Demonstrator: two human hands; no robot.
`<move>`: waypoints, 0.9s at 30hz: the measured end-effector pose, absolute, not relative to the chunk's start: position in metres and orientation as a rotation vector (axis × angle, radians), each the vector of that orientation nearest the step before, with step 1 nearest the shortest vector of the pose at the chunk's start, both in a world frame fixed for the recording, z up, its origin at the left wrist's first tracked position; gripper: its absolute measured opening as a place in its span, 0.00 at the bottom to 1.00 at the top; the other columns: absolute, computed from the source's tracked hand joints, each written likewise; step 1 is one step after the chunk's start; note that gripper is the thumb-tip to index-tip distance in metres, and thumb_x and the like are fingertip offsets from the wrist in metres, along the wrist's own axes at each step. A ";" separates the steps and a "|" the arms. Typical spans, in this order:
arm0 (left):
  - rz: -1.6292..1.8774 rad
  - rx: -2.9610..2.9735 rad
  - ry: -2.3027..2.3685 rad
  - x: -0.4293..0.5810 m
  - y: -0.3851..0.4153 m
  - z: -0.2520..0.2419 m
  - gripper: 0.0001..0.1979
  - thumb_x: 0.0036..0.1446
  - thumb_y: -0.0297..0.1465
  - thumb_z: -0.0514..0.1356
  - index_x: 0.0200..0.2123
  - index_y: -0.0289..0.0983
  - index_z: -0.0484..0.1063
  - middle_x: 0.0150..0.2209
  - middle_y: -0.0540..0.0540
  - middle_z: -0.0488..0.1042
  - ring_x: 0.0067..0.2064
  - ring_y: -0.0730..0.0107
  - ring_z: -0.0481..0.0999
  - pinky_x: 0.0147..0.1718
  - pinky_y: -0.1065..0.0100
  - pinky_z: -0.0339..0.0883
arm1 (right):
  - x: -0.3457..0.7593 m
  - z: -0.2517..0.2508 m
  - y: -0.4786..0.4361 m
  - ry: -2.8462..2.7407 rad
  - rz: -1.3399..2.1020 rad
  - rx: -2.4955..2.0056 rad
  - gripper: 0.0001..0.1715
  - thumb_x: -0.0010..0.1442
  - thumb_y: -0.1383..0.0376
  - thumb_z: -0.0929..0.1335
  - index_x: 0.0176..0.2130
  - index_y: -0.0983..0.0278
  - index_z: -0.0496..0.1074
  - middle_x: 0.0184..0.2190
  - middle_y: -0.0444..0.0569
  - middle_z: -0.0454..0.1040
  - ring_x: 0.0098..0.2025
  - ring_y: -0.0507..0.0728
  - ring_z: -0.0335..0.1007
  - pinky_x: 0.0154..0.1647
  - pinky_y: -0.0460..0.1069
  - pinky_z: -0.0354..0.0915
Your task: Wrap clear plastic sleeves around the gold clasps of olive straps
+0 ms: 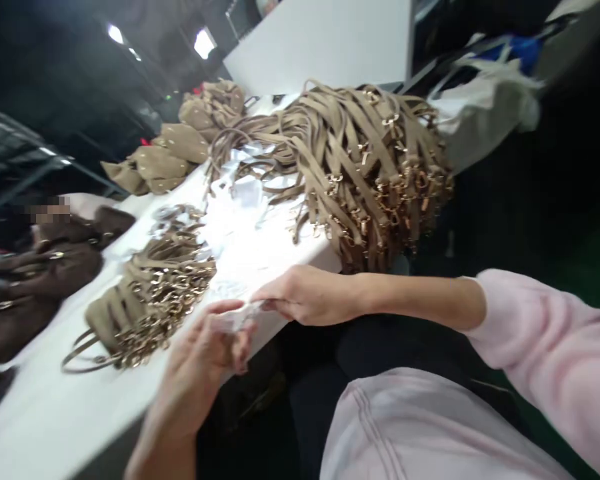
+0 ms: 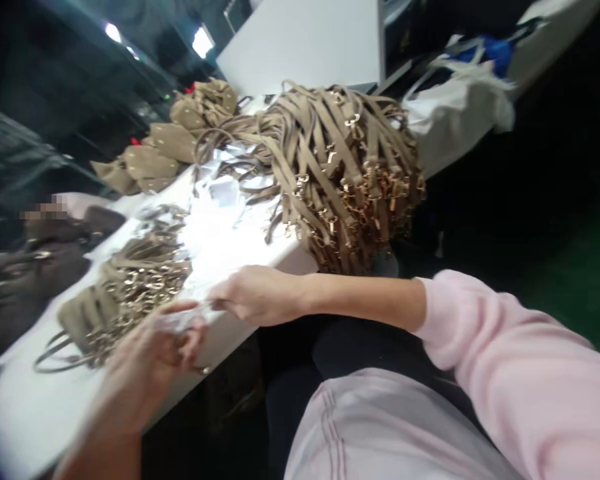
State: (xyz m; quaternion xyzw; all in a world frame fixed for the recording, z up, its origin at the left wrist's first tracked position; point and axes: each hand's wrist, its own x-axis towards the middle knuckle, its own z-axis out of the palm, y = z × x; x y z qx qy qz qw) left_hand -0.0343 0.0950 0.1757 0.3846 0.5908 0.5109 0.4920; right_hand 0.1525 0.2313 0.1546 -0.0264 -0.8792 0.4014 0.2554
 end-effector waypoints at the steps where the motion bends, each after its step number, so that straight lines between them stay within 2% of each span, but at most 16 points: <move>1: 1.239 0.900 1.430 -0.032 0.094 0.165 0.23 0.56 0.44 0.65 0.48 0.34 0.69 0.33 0.43 0.76 0.26 0.73 0.72 0.21 0.74 0.65 | 0.150 0.142 0.230 -2.410 1.103 -0.107 0.12 0.65 0.76 0.62 0.40 0.69 0.75 0.25 0.42 0.71 0.27 0.48 0.64 0.31 0.42 0.54; 5: 1.306 0.720 1.317 -0.024 0.095 0.126 0.21 0.61 0.43 0.60 0.49 0.34 0.70 0.34 0.43 0.76 0.29 0.75 0.72 0.27 0.75 0.67 | 0.136 0.105 0.224 -2.473 1.129 -0.254 0.14 0.63 0.75 0.62 0.38 0.66 0.76 0.33 0.49 0.78 0.34 0.53 0.72 0.35 0.44 0.57; 7: 1.340 0.682 1.269 -0.025 0.092 0.117 0.16 0.61 0.40 0.61 0.45 0.33 0.71 0.34 0.43 0.76 0.29 0.77 0.72 0.30 0.76 0.68 | 0.132 0.099 0.221 -2.503 1.102 -0.290 0.15 0.61 0.75 0.62 0.40 0.65 0.76 0.34 0.50 0.79 0.36 0.54 0.73 0.36 0.44 0.58; 10: 1.368 0.658 1.243 -0.033 0.083 0.112 0.08 0.57 0.31 0.65 0.37 0.34 0.71 0.32 0.47 0.75 0.28 0.79 0.70 0.29 0.78 0.66 | 0.127 0.098 0.223 -2.492 1.089 -0.329 0.16 0.63 0.71 0.62 0.44 0.66 0.76 0.35 0.51 0.79 0.34 0.54 0.72 0.34 0.45 0.57; 13: 1.414 0.625 1.269 -0.044 0.073 0.106 0.07 0.55 0.29 0.65 0.34 0.34 0.70 0.30 0.49 0.74 0.26 0.80 0.69 0.28 0.78 0.64 | 0.125 0.098 0.227 -2.411 1.268 -0.364 0.16 0.66 0.66 0.61 0.44 0.68 0.76 0.27 0.48 0.76 0.27 0.51 0.67 0.30 0.44 0.56; 16: 1.430 0.653 1.395 -0.050 0.068 0.097 0.10 0.56 0.32 0.65 0.39 0.36 0.70 0.32 0.48 0.74 0.28 0.78 0.71 0.27 0.77 0.65 | 0.124 0.092 0.229 -2.295 1.669 -0.425 0.21 0.68 0.58 0.60 0.38 0.69 0.76 0.18 0.42 0.67 0.20 0.48 0.57 0.23 0.43 0.51; 19: 1.351 0.819 1.563 -0.047 0.068 0.091 0.16 0.56 0.35 0.66 0.46 0.37 0.70 0.36 0.47 0.75 0.30 0.76 0.72 0.27 0.76 0.67 | 0.123 0.077 0.222 -2.179 2.007 -0.505 0.29 0.66 0.48 0.61 0.30 0.69 0.72 0.16 0.41 0.65 0.17 0.46 0.50 0.19 0.43 0.46; 21: 1.293 0.906 1.636 -0.042 0.072 0.088 0.17 0.56 0.37 0.66 0.46 0.37 0.70 0.37 0.46 0.75 0.31 0.75 0.72 0.28 0.74 0.68 | 0.124 0.065 0.215 -2.113 2.142 -0.514 0.33 0.65 0.43 0.61 0.26 0.68 0.69 0.16 0.42 0.65 0.17 0.46 0.49 0.19 0.43 0.45; 24: 1.307 0.946 1.752 -0.034 0.076 0.082 0.17 0.56 0.36 0.66 0.46 0.39 0.67 0.41 0.45 0.74 0.37 0.70 0.75 0.34 0.71 0.71 | 0.127 0.050 0.205 -2.009 2.271 -0.540 0.35 0.63 0.40 0.60 0.29 0.68 0.69 0.15 0.41 0.65 0.17 0.46 0.50 0.20 0.43 0.46; 27: 1.344 1.122 1.944 -0.027 0.075 0.072 0.15 0.56 0.33 0.66 0.44 0.40 0.66 0.46 0.45 0.71 0.41 0.69 0.74 0.38 0.69 0.71 | 0.132 0.040 0.197 -1.946 2.326 -0.596 0.35 0.64 0.40 0.59 0.33 0.68 0.70 0.15 0.40 0.65 0.16 0.46 0.49 0.19 0.43 0.46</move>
